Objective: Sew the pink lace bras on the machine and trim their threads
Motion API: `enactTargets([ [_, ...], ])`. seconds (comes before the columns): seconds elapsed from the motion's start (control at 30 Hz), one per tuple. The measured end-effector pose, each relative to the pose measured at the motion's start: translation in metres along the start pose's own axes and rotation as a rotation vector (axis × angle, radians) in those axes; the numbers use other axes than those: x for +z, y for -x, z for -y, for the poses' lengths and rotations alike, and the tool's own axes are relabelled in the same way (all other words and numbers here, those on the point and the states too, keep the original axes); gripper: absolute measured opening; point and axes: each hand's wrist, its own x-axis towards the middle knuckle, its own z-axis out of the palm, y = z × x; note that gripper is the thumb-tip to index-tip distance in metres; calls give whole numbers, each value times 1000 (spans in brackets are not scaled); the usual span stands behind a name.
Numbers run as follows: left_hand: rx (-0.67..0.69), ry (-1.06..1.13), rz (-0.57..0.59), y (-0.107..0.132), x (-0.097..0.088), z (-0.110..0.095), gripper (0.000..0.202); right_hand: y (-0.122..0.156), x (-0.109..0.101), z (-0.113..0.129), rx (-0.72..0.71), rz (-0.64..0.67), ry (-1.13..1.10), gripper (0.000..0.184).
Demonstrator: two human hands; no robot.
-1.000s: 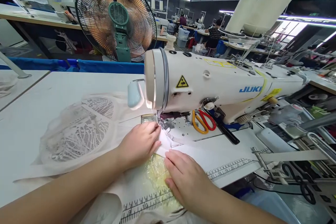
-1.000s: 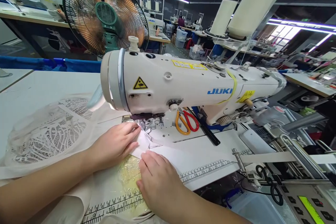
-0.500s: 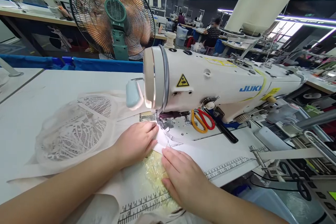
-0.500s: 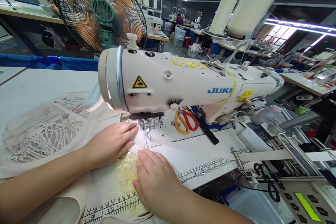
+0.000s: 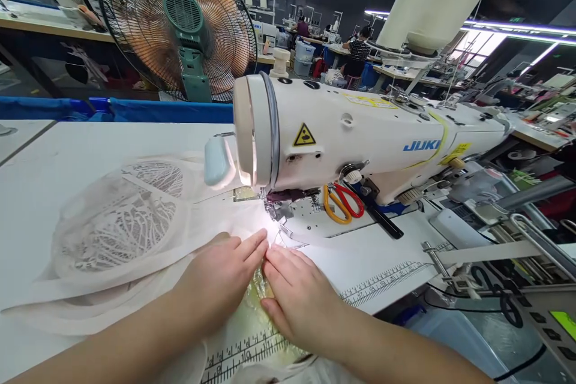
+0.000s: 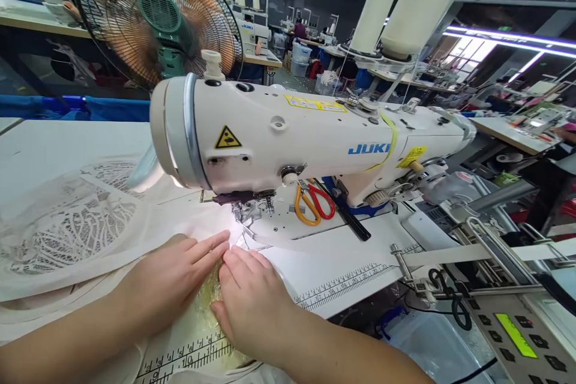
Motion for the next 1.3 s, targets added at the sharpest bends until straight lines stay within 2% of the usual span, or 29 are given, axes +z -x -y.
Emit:
enactTargets([
  [0.13, 38, 39, 21, -3, -2, 6, 36, 1, -2, -2, -12, 13, -12, 39],
  [0.33, 80, 26, -6, -5, -2, 19, 40, 3, -3, -3, -16, 1, -35, 37],
  [0.53, 114, -3, 86, -14, -10, 33, 37, 2, -3, -2, -13, -24, -23, 35],
  [0.9, 73, -27, 82, -28, -4, 57, 37, 3, -2, -5, 1, -1, -59, 36],
  [1.0, 43, -39, 94, -31, -4, 59, 36, -2, -10, 4, -17, -12, -77, 34],
  [1.1, -6, -52, 120, -32, -4, 62, 35, -15, -12, 25, -71, -26, -114, 32],
  [1.2, -55, -80, 135, -28, -5, 67, 35, -37, -7, 46, -36, 101, -38, 30],
  [1.3, -141, -125, 152, -13, -16, 71, 38, -55, 0, 51, 85, 303, 63, 24],
])
